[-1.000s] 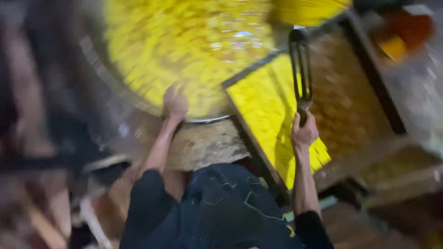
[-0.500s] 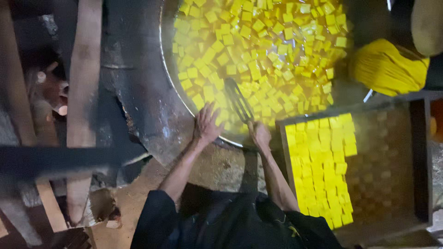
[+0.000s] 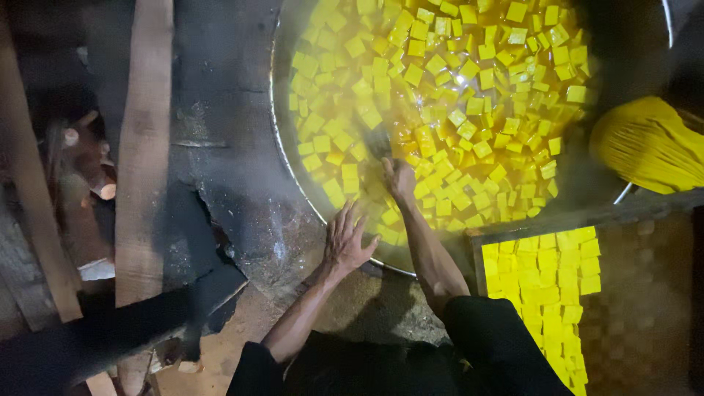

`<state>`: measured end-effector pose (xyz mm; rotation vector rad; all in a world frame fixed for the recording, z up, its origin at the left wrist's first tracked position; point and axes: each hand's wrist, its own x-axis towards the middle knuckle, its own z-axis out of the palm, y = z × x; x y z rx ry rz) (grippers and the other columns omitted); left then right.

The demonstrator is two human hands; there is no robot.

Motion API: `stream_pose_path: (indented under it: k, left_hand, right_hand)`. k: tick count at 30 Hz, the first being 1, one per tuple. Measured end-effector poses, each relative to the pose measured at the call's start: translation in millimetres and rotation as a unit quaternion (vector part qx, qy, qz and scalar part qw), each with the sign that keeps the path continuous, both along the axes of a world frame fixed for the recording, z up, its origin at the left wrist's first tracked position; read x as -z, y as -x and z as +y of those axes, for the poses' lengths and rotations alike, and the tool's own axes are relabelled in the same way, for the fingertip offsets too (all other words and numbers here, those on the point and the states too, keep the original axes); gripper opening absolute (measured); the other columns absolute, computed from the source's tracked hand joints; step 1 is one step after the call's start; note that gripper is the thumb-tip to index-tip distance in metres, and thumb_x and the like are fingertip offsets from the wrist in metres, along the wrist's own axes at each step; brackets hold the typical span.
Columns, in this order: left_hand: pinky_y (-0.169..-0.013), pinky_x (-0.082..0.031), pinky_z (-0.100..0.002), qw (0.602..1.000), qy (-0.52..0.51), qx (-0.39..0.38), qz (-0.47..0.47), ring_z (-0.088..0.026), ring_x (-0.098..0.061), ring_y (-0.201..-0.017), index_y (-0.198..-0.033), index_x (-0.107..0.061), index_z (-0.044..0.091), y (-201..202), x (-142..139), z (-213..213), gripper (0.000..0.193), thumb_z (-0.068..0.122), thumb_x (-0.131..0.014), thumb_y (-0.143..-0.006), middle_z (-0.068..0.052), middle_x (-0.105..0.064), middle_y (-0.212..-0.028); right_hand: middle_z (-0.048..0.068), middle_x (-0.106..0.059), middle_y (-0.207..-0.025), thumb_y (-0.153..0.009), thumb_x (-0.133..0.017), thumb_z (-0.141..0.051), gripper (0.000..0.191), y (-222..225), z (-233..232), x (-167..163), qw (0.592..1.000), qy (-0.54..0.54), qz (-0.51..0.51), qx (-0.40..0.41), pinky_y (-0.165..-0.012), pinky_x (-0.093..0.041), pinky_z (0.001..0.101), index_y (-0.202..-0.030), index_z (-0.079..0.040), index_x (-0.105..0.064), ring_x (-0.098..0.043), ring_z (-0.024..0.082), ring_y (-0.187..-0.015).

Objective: The person pours a white liquid from a large container into a bucket, then carries it to a large pot. Using a slotted spoon, they scoop yellow cubes from the pot and place them into a wooden tray, repeating this process to fill the tray.

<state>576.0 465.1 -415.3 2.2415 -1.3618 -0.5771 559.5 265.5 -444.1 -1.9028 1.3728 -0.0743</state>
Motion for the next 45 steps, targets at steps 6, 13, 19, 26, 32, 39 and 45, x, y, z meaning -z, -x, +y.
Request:
stream_pose_path:
  k: [6, 13, 19, 26, 32, 39, 45]
  left_hand:
    - [-0.115, -0.032, -0.058, 1.000, 0.004, 0.000, -0.002, -0.041, -0.032, -0.148, -0.145, -0.054, 0.010, -2, -3, -2, 0.071, 0.046, -0.073, -0.087, -0.021, -0.036, -0.158]
    - [-0.112, -0.031, -0.061, 1.000, 0.004, 0.026, -0.016, -0.041, -0.030, -0.145, -0.140, -0.055, 0.006, 2, 9, -1, 0.073, 0.045, -0.075, -0.082, -0.024, -0.035, -0.156]
    - [-0.115, -0.033, -0.057, 0.999, 0.026, 0.011, -0.021, -0.039, -0.032, -0.149, -0.138, -0.059, 0.008, 12, 15, 7, 0.063, 0.042, -0.075, -0.087, -0.020, -0.039, -0.157]
    - [-0.115, -0.033, -0.057, 1.000, 0.000, 0.002, -0.016, -0.040, -0.033, -0.148, -0.138, -0.058, 0.010, 16, 16, 5, 0.063, 0.041, -0.074, -0.086, -0.019, -0.041, -0.157]
    - [-0.111, -0.032, -0.059, 0.999, -0.032, 0.017, -0.027, -0.041, -0.032, -0.146, -0.143, -0.054, 0.009, 17, 12, 3, 0.068, 0.040, -0.075, -0.086, -0.019, -0.038, -0.157]
    - [-0.117, -0.034, -0.058, 0.998, 0.039, -0.010, -0.051, -0.042, -0.037, -0.146, -0.142, -0.055, 0.011, 33, 14, 3, 0.067, 0.039, -0.077, -0.086, -0.021, -0.041, -0.157]
    - [-0.115, -0.033, -0.059, 0.990, 0.022, 0.019, -0.136, -0.045, -0.037, -0.143, -0.139, -0.059, 0.006, 74, -1, 15, 0.063, 0.035, -0.076, -0.086, -0.025, -0.045, -0.153]
  right_hand:
    - [0.015, -0.071, -0.074, -0.096, -0.066, -0.041, 0.040, -7, 2, -18, 0.987, -0.100, -0.102, 0.079, -0.063, -0.053, 0.0381, -0.105, -0.003, -0.073, -0.069, 0.025, -0.064]
    - [0.013, -0.072, -0.084, -0.099, -0.071, -0.037, 0.039, 85, 45, -7, 0.990, 0.007, -0.107, 0.095, -0.066, -0.052, 0.0360, -0.111, 0.000, -0.071, -0.068, 0.021, -0.074]
    - [0.019, -0.072, -0.081, -0.092, -0.069, -0.048, 0.048, 143, 62, 1, 0.984, -0.103, 0.023, 0.144, -0.068, -0.052, 0.0474, -0.102, -0.001, -0.071, -0.070, 0.035, -0.076]
    - [0.022, -0.073, -0.088, -0.089, -0.070, -0.049, 0.049, 151, 49, 19, 0.996, 0.028, 0.021, 0.077, -0.071, -0.053, 0.0495, -0.104, -0.002, -0.073, -0.070, 0.040, -0.081]
    - [0.027, -0.071, -0.091, -0.093, -0.070, -0.044, 0.043, 108, 15, 23, 0.994, 0.049, 0.000, 0.102, -0.072, -0.052, 0.0515, -0.101, -0.002, -0.074, -0.068, 0.046, -0.085]
    - [0.007, -0.065, -0.070, -0.098, -0.071, -0.036, 0.038, 87, 1, -26, 0.934, -0.121, -0.276, 0.194, -0.053, -0.048, 0.0317, -0.090, 0.001, -0.070, -0.059, 0.014, -0.056]
    - [0.002, -0.066, -0.071, -0.101, -0.069, -0.034, 0.032, 222, 25, -78, 0.883, -0.105, -0.405, 0.215, -0.054, -0.049, 0.0265, -0.102, -0.001, -0.070, -0.060, 0.009, -0.058]
